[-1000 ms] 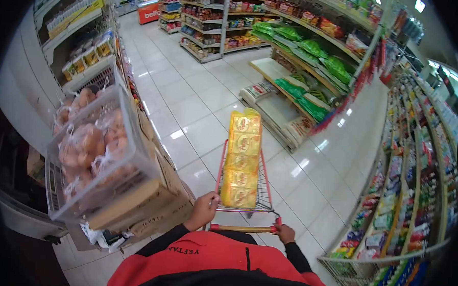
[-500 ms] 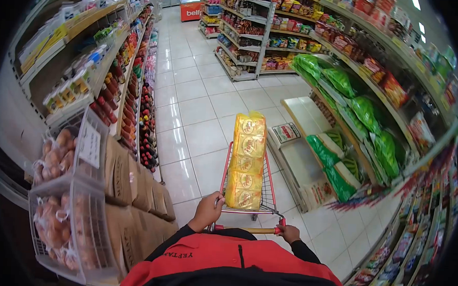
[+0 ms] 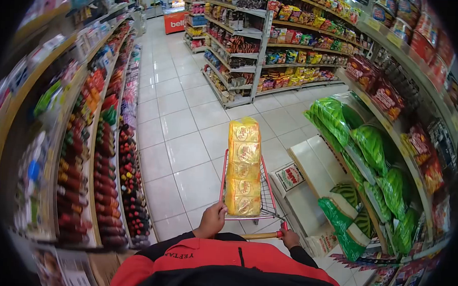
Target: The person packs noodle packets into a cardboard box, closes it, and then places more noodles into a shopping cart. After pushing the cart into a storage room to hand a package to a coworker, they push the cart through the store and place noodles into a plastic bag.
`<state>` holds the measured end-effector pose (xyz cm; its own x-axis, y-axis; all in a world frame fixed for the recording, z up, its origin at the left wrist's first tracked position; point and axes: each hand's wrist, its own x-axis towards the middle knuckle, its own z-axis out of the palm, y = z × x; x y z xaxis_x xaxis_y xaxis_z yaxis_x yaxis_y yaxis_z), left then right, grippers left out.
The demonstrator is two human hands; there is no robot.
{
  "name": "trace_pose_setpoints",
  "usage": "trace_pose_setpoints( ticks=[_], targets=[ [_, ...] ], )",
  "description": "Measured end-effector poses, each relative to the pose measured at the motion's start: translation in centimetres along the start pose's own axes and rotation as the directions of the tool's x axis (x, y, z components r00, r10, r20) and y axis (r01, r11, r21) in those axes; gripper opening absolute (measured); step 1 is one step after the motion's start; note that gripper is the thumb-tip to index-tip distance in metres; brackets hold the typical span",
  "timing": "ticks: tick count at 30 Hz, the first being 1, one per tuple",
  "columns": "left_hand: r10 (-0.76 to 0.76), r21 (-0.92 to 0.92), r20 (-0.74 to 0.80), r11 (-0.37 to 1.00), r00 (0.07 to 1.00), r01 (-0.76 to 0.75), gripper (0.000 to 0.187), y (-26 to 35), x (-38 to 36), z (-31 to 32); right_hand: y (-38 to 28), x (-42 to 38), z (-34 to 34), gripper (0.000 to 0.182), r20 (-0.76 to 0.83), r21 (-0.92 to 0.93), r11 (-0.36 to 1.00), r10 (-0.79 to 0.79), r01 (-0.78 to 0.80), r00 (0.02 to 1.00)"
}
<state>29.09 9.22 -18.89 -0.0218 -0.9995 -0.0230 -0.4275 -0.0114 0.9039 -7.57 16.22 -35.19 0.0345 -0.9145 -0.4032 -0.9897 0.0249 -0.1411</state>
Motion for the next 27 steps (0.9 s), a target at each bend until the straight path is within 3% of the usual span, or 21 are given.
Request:
trace_pose_setpoints(
  ticks=[4,6,7,9,11,13,14,17,21,23,27],
  targets=[
    [0.06,0.055,0.076,0.996,0.995,-0.064,0.01,-1.9,12.2,-1.8,-2.6,9.4,-3.2,0.037,0.093,0.038,0.997,0.069,-0.073,0.993],
    [0.094,0.064,0.096,0.993,0.991,-0.101,0.01,-2.3,18.5,-2.4,-4.4,13.4,-6.1,0.036,-0.156,-0.042,0.997,-0.07,0.065,0.985],
    [0.092,0.085,0.106,0.991,0.99,-0.101,0.011,-2.6,21.6,-2.7,-4.7,16.5,-6.5,0.036,-0.162,-0.039,0.998,-0.058,0.052,0.985],
    [0.071,0.096,0.123,0.992,0.99,-0.083,0.011,-3.9,26.8,-2.3,-4.8,21.8,-7.0,0.025,-0.159,-0.243,0.959,-0.188,0.146,0.969],
    [0.024,0.108,0.143,0.993,0.989,-0.039,0.012,-4.6,33.5,-2.1,-4.9,28.2,-8.1,0.019,-0.132,-0.262,0.951,-0.201,0.162,0.971],
    [0.009,0.133,0.172,0.991,0.985,-0.033,0.012,-5.4,39.3,-2.2,-6.2,32.6,-10.1,0.021,0.148,-0.258,0.936,-0.204,0.237,0.968],
    [-0.004,0.15,0.188,0.988,0.982,-0.024,0.011,-5.7,42.3,-2.1,-6.3,35.4,-10.3,0.019,0.174,-0.277,0.918,-0.241,0.283,0.955],
    [0.035,0.219,0.237,0.972,0.971,-0.089,0.011,-5.9,51.8,-1.9,-7.2,43.6,-11.8,0.018,0.288,-0.205,0.938,-0.215,0.279,0.933],
    [0.096,0.134,0.341,0.98,0.935,-0.15,0.013,-6.6,64.2,-0.7,-6.7,53.5,-12.9,0.018,0.198,-0.17,0.957,-0.202,0.237,0.959],
    [0.12,0.1,0.403,0.98,0.907,-0.174,0.013,-6.8,70.4,0.5,-6.9,58.5,-14.5,0.019,0.232,-0.121,0.967,-0.194,0.226,0.953],
    [0.171,0.028,0.542,0.975,0.823,-0.221,0.012,-6.4,82.6,3.1,-6.8,65.8,-18.4,0.025,0.175,-0.049,0.996,-0.06,0.07,0.983]
  ],
)
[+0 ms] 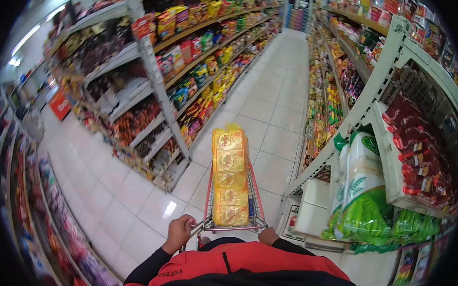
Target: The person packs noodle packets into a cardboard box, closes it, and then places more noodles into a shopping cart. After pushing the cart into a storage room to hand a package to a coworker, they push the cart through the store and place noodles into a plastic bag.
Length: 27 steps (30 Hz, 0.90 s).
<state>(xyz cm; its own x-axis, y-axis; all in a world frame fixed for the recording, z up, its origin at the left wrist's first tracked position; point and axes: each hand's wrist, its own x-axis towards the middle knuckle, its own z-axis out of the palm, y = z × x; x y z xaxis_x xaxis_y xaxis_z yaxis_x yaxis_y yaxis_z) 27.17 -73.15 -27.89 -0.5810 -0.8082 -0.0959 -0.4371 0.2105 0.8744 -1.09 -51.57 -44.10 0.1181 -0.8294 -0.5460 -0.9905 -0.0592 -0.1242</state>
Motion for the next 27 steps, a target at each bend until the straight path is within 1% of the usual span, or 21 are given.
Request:
trace_pose_setpoints(
  ticks=[2,3,4,5,6,7,8,9,11,12,14,15,16,18,19,20,22,23,24,25,27],
  targets=[
    [0.069,-0.028,0.05,0.997,0.996,-0.067,0.011,-1.4,5.9,-1.4,1.0,3.2,-1.3,0.032,0.057,0.069,0.975,0.206,-0.21,0.977],
    [0.097,-0.008,0.081,0.995,0.992,-0.097,0.012,-1.3,9.0,-2.2,1.4,4.2,-2.8,0.032,0.055,0.086,0.968,0.232,-0.237,0.971],
    [0.122,0.011,0.111,0.992,0.986,-0.124,0.012,-1.2,11.8,-2.9,1.6,4.9,-4.2,0.021,0.057,0.111,0.958,0.261,-0.266,0.964],
    [0.141,0.012,0.136,0.99,0.981,-0.144,0.012,-1.7,14.7,-3.4,2.1,6.0,-5.4,0.014,0.054,0.136,0.946,0.29,-0.295,0.956],
    [0.159,0.001,0.144,0.987,0.977,-0.16,0.012,-2.3,17.9,-3.3,3.0,7.3,-5.8,0.014,0.047,0.154,0.936,0.314,-0.317,0.948],
    [0.176,-0.015,0.152,0.984,0.973,-0.176,0.013,-2.9,20.8,-3.4,3.5,8.5,-5.7,0.017,-0.091,0.196,0.925,0.347,-0.325,0.933],
    [0.19,-0.016,0.176,0.982,0.966,-0.191,0.013,-2.9,23.5,-3.7,3.9,9.8,-6.1,0.024,-0.223,0.236,0.915,0.378,-0.326,0.899],
    [0.192,-0.003,0.177,0.981,0.965,-0.195,0.013,-2.8,26.4,-3.9,4.4,11.4,-6.6,0.024,-0.224,0.251,0.905,0.4,-0.344,0.889],
    [0.198,0.015,0.179,0.979,0.964,-0.204,0.013,-2.7,32.0,-4.1,6.7,14.7,-7.7,0.021,-0.265,0.368,0.876,0.421,-0.312,0.868],
    [0.208,0.009,0.187,0.977,0.96,-0.214,0.013,-2.6,34.7,-4.1,8.0,16.3,-8.3,0.021,-0.266,0.369,0.871,0.433,-0.324,0.861],
    [0.222,0.105,0.147,0.965,0.964,-0.239,0.012,-1.6,39.5,-3.8,11.0,19.1,-9.6,0.023,-0.34,0.404,0.883,0.389,-0.241,0.856],
    [0.219,0.062,0.128,0.972,0.967,-0.228,0.011,-2.3,42.2,-3.6,12.4,20.1,-11.4,0.026,-0.297,0.356,0.898,0.37,-0.258,0.88],
    [0.238,0.059,0.125,0.967,0.963,-0.247,0.011,-2.0,44.9,-3.2,14.5,21.6,-12.2,0.026,-0.311,0.351,0.898,0.379,-0.265,0.872],
    [0.26,0.183,0.09,0.945,0.961,-0.273,0.011,-1.2,49.8,-3.1,17.5,24.6,-13.5,0.027,-0.379,0.339,0.913,0.351,-0.225,0.856],
    [0.228,0.14,0.092,0.961,0.969,-0.24,0.01,-1.5,52.4,-2.7,19.1,26.1,-14.2,0.027,-0.385,0.348,0.909,0.36,-0.228,0.85],
    [0.235,0.148,0.103,0.957,0.967,-0.249,0.01,-1.2,54.8,-2.4,20.7,27.3,-14.9,0.028,-0.373,0.357,0.908,0.353,-0.219,0.858],
    [0.346,0.222,0.141,0.902,0.928,-0.37,0.01,-1.3,60.1,-1.5,24.3,29.8,-16.5,0.029,-0.352,0.358,0.903,0.365,-0.236,0.862],
    [0.256,0.239,0.19,0.924,0.948,-0.297,0.011,-0.6,62.5,-0.9,26.2,31.1,-17.6,0.028,-0.318,0.362,0.899,0.367,-0.246,0.874],
    [0.266,0.219,0.199,0.926,0.943,-0.307,0.011,-0.3,65.0,-0.3,28.0,32.2,-18.7,0.027,-0.284,0.367,0.894,0.372,-0.258,0.884],
    [0.261,0.145,0.213,0.944,0.941,-0.295,0.012,-0.1,67.6,0.3,30.2,33.4,-19.7,0.027,-0.278,0.366,0.888,0.391,-0.28,0.878],
    [0.247,0.034,0.268,0.964,0.931,-0.265,0.013,0.0,72.7,1.5,33.5,35.7,-22.7,0.02,-0.014,0.392,0.828,0.441,-0.4,0.898]
  ],
)
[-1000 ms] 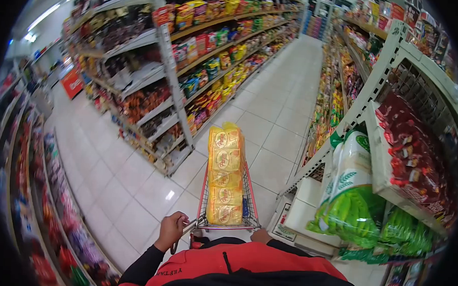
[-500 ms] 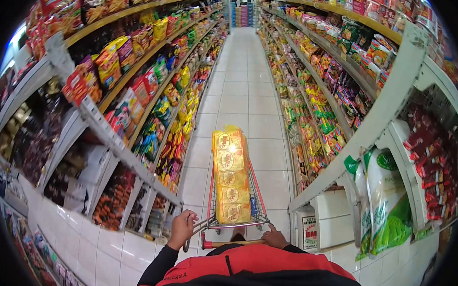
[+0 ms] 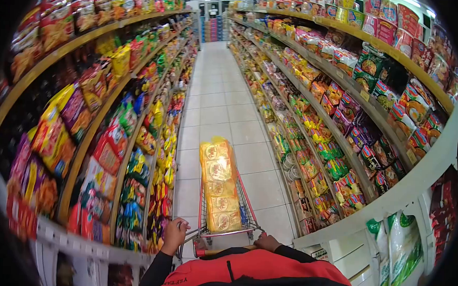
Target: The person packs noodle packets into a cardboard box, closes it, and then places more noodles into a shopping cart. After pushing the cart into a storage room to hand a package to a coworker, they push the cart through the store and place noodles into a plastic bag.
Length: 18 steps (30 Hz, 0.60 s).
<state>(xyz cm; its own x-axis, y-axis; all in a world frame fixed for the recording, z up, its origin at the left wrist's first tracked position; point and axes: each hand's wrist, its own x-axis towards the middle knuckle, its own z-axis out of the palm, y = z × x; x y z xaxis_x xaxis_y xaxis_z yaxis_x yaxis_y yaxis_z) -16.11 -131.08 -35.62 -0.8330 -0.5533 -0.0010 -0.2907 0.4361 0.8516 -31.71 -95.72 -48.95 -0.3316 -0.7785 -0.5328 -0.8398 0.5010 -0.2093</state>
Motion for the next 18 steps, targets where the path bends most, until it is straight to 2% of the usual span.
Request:
trace_pose_setpoints(
  ticks=[1,3,4,5,7,10,12,13,15,16,18],
  targets=[
    [0.022,0.0,0.027,1.0,0.999,-0.022,0.013,-0.5,2.6,0.1,0.5,1.8,-1.0,0.02,-0.011,0.017,0.999,0.029,-0.028,1.0],
    [0.048,-0.168,0.038,0.985,0.998,-0.041,0.012,-0.8,7.9,0.6,1.7,5.3,-3.1,0.017,-0.13,-0.014,0.993,0.112,-0.115,0.985],
    [0.075,-0.186,0.063,0.981,0.995,-0.062,0.012,-0.4,10.5,0.6,2.2,7.3,-4.1,0.017,-0.147,0.018,0.988,0.154,-0.153,0.977],
    [0.105,-0.181,0.107,0.98,0.989,-0.085,0.012,-0.5,13.3,0.8,2.8,9.2,-4.9,0.017,-0.202,0.028,0.971,0.237,-0.236,0.95],
    [0.138,-0.227,0.069,0.967,0.988,-0.119,0.01,-0.7,18.1,1.4,3.7,12.1,-7.1,0.016,-0.267,0.07,0.923,0.383,-0.378,0.884],
    [0.189,-0.283,0.119,0.947,0.975,-0.149,0.007,-1.1,25.9,2.8,4.5,15.2,-12.0,0.023,-0.272,0.154,0.856,0.518,-0.494,0.811],
    [0.204,-0.275,0.135,0.948,0.97,-0.161,0.006,-1.5,31.0,3.7,5.3,17.0,-13.9,0.033,-0.535,0.285,0.883,0.47,-0.373,0.702],
    [0.229,-0.28,0.155,0.943,0.961,-0.179,0.006,-1.4,33.9,4.4,6.0,17.7,-14.6,0.033,-0.54,0.3,0.869,0.494,-0.392,0.681],
    [0.216,-0.278,0.115,0.944,0.97,-0.177,0.006,-1.4,38.3,4.9,6.0,18.4,-13.6,0.04,-0.599,0.436,0.819,0.574,-0.373,0.559],
    [0.189,-0.279,0.1,0.948,0.977,-0.155,0.007,-1.2,40.5,5.4,6.0,18.3,-13.1,0.044,-0.536,0.494,0.762,0.646,-0.418,0.543],
    [0.205,-0.241,0.059,0.953,0.977,-0.185,0.006,-1.5,45.4,6.4,8.3,19.4,-7.4,0.045,-0.334,0.561,0.656,0.738,-0.505,0.587]
  ],
)
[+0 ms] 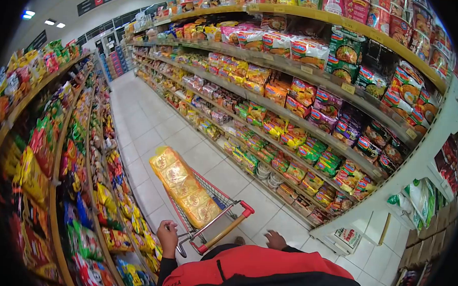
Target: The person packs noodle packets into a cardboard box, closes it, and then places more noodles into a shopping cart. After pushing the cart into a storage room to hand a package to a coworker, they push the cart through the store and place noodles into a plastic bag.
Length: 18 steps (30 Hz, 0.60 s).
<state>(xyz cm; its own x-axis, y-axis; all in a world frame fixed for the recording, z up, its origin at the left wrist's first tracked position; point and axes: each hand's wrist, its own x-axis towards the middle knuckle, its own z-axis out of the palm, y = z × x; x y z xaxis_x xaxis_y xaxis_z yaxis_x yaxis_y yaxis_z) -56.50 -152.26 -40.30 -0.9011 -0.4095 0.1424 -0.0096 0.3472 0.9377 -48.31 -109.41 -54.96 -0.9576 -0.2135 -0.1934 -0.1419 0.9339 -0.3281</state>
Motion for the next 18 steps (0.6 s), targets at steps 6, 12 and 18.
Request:
trace_pose_setpoints(
  ticks=[6,12,18],
  targets=[
    [-0.008,0.261,-0.03,0.965,1.0,0.016,0.012,-2.4,12.2,0.4,10.5,3.3,1.2,0.032,0.496,-0.256,0.89,0.457,-0.378,0.739],
    [0.055,0.892,-0.157,0.435,0.986,0.118,0.031,1.5,22.4,1.3,11.1,14.5,-4.7,0.039,-0.056,0.097,0.885,0.462,-0.456,0.885],
    [0.134,0.911,-0.02,0.411,0.991,-0.038,0.031,-1.5,33.0,1.1,2.6,19.6,-5.6,0.035,-0.095,0.236,0.879,0.445,-0.414,0.891]
  ],
)
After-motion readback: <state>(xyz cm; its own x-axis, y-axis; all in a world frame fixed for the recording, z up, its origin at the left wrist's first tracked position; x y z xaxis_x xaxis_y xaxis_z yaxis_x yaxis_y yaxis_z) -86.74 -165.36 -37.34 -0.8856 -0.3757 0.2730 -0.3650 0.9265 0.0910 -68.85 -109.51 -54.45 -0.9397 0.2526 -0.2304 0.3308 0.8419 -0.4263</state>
